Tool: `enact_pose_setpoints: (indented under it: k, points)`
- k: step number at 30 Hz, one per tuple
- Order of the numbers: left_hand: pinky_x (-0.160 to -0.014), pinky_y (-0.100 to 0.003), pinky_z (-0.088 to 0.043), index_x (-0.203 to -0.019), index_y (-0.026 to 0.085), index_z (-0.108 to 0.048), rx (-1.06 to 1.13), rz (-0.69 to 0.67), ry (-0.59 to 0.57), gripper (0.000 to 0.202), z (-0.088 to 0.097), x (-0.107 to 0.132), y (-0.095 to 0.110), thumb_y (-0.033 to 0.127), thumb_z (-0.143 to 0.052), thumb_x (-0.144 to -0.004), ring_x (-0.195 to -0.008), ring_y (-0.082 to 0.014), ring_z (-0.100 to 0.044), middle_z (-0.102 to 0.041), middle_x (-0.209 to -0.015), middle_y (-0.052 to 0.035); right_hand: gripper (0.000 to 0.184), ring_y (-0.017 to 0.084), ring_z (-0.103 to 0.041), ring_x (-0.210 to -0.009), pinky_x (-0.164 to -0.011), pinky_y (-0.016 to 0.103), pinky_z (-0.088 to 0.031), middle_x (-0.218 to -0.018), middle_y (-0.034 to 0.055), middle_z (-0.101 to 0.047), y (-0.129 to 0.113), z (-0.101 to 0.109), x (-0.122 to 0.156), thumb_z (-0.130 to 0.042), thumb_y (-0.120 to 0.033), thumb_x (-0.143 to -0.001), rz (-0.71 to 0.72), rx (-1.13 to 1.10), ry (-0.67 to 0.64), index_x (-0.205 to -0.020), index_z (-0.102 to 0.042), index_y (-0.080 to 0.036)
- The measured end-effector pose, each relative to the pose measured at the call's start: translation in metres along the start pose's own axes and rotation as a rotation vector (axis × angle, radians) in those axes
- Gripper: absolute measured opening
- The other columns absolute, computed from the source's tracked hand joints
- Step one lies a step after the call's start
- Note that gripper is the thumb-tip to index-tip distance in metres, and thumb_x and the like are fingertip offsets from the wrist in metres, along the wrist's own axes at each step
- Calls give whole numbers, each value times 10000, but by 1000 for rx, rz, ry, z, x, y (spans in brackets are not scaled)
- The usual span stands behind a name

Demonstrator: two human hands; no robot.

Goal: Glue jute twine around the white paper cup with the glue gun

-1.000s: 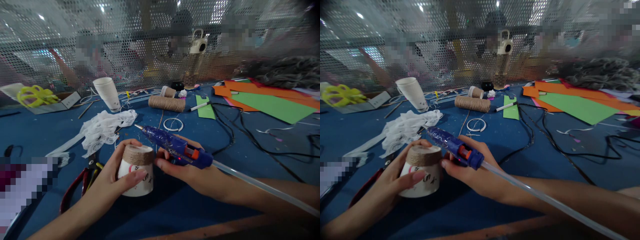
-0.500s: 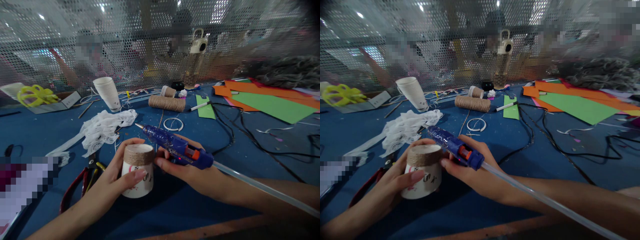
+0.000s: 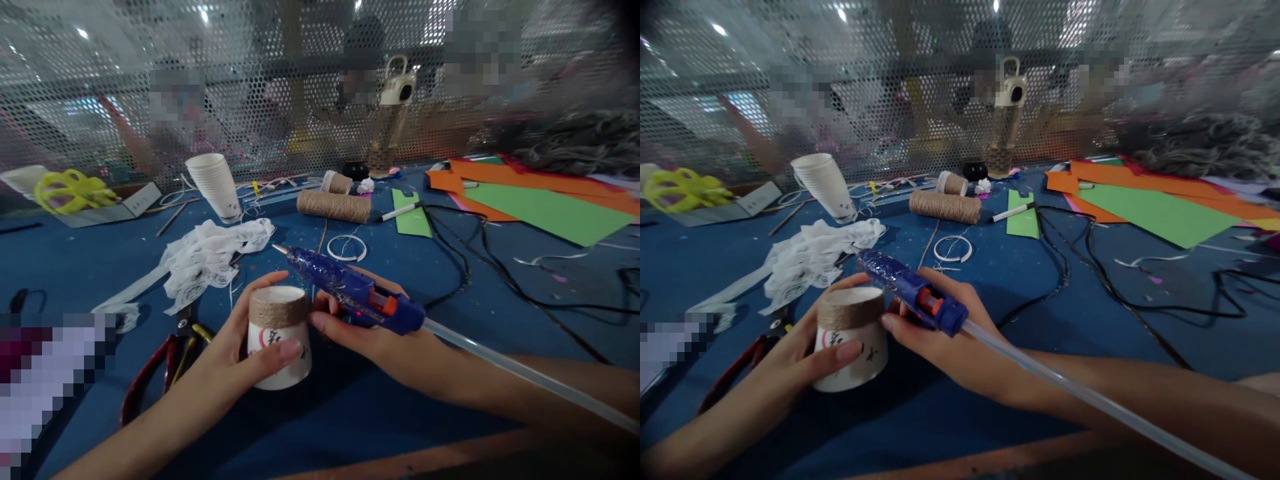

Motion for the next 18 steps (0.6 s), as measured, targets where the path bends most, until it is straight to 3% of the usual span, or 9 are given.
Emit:
enact_pose_setpoints:
  k: [9,18]
  points:
    - [-813,-297,-516,-1315,333,-500,34,-50,-1,634,4,-2,-4,414,-825,-777,-954,-243,-690,-750,-1147,-18,236,113,-620,-719,-690,215,-560,-795,-43,-675,-1,0,0,-860,-205,-743,13,24,14,-828,-640,-217]
    - [-744,-278,-483,-1160,311,-564,4,-79,-42,493,6,-2,-3,447,-828,-766,-864,-228,-645,-706,-995,5,248,100,-602,-709,-689,195,-545,-780,-51,-654,-5,-1,0,-838,-142,-742,39,59,-5,-776,-604,-219]
Point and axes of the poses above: each hand's wrist, its own x-axis away from the middle knuckle, its own z-axis out of the back of the hand, y = z × x, the point moved 2 cm from there along -x, towards the middle knuckle
